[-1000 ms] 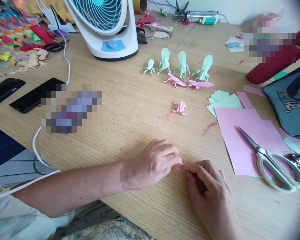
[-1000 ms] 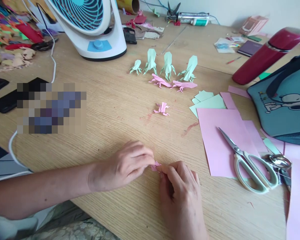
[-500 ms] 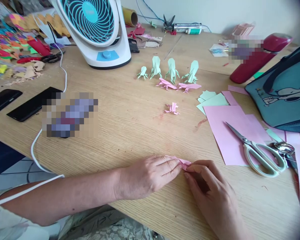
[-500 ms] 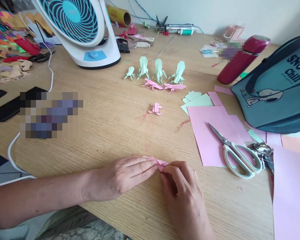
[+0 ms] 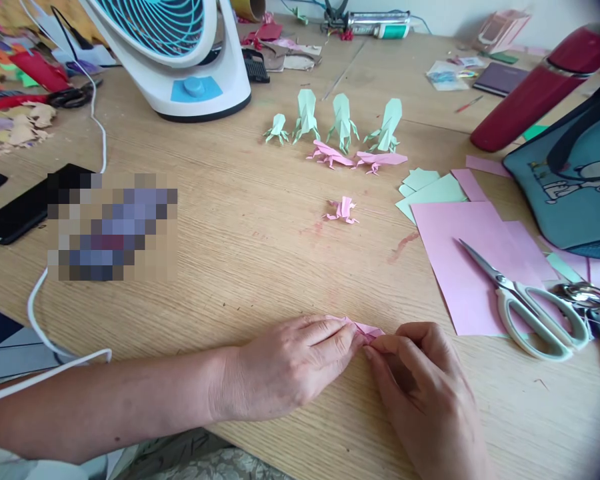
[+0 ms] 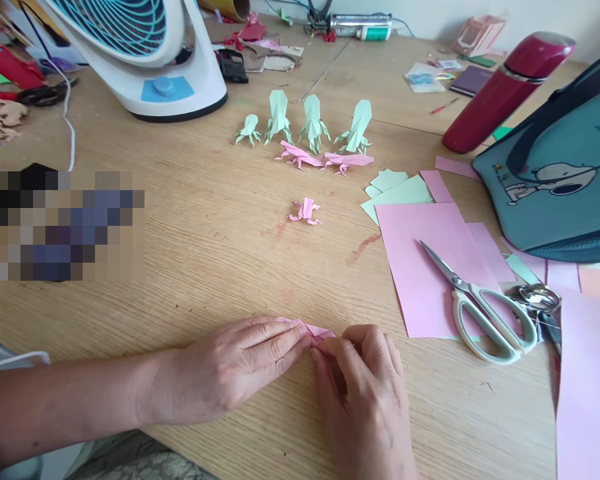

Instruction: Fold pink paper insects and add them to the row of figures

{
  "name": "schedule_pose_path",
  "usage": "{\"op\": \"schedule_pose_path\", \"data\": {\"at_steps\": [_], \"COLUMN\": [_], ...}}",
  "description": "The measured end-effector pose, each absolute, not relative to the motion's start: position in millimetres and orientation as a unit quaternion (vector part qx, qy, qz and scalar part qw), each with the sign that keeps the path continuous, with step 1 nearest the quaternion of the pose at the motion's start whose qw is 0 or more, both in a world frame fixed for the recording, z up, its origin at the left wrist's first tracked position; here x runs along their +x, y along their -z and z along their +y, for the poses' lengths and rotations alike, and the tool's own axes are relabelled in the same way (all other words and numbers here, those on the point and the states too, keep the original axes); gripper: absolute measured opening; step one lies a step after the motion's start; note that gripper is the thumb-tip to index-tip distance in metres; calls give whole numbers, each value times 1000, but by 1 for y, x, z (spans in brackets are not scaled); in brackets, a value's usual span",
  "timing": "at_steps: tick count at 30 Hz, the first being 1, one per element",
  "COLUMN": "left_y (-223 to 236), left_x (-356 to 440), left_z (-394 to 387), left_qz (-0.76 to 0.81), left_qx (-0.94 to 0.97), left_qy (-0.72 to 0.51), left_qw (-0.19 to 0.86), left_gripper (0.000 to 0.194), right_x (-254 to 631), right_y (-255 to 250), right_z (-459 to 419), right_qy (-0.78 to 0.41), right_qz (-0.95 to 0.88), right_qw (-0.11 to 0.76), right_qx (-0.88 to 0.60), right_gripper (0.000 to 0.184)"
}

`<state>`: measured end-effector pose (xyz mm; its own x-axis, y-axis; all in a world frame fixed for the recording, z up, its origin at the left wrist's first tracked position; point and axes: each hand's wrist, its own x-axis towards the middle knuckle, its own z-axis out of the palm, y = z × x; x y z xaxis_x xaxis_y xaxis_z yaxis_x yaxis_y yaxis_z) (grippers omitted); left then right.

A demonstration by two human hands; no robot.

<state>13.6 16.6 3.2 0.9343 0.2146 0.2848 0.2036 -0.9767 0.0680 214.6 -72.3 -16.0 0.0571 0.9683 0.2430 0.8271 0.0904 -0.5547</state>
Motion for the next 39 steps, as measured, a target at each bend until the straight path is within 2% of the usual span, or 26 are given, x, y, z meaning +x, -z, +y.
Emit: {"op": "schedule_pose_path", "data": {"at_steps": [16,23,31,35,39], "left_y": [1,2,1,-3,-4], "left_x": [19,21,23,23,24], "left_z": [10,6,5,6,4], "left_qz": [139,140,143,139,137], "left_qx": [983,984,981,984,985], "left_qy": [-121,-108,-125,-111,-101], "left_qw": [14,-22,-22,-21,-27], "left_gripper": [40,41,40,40,40], "right_x": [211,216,231,238,244], "right_y": [7,10,7,7,16], "right_z": [-68,-70,-72,-86,-98], "right_qy": [-138,-122,-144,-133,-74], "right_qz": [-654,-662,-688,-739,-828], "right_qw": [263,256,275,260,185], "right_qx": [-696,-694,-656,-607,-524], "right_gripper": [13,16,7,30,44]}}
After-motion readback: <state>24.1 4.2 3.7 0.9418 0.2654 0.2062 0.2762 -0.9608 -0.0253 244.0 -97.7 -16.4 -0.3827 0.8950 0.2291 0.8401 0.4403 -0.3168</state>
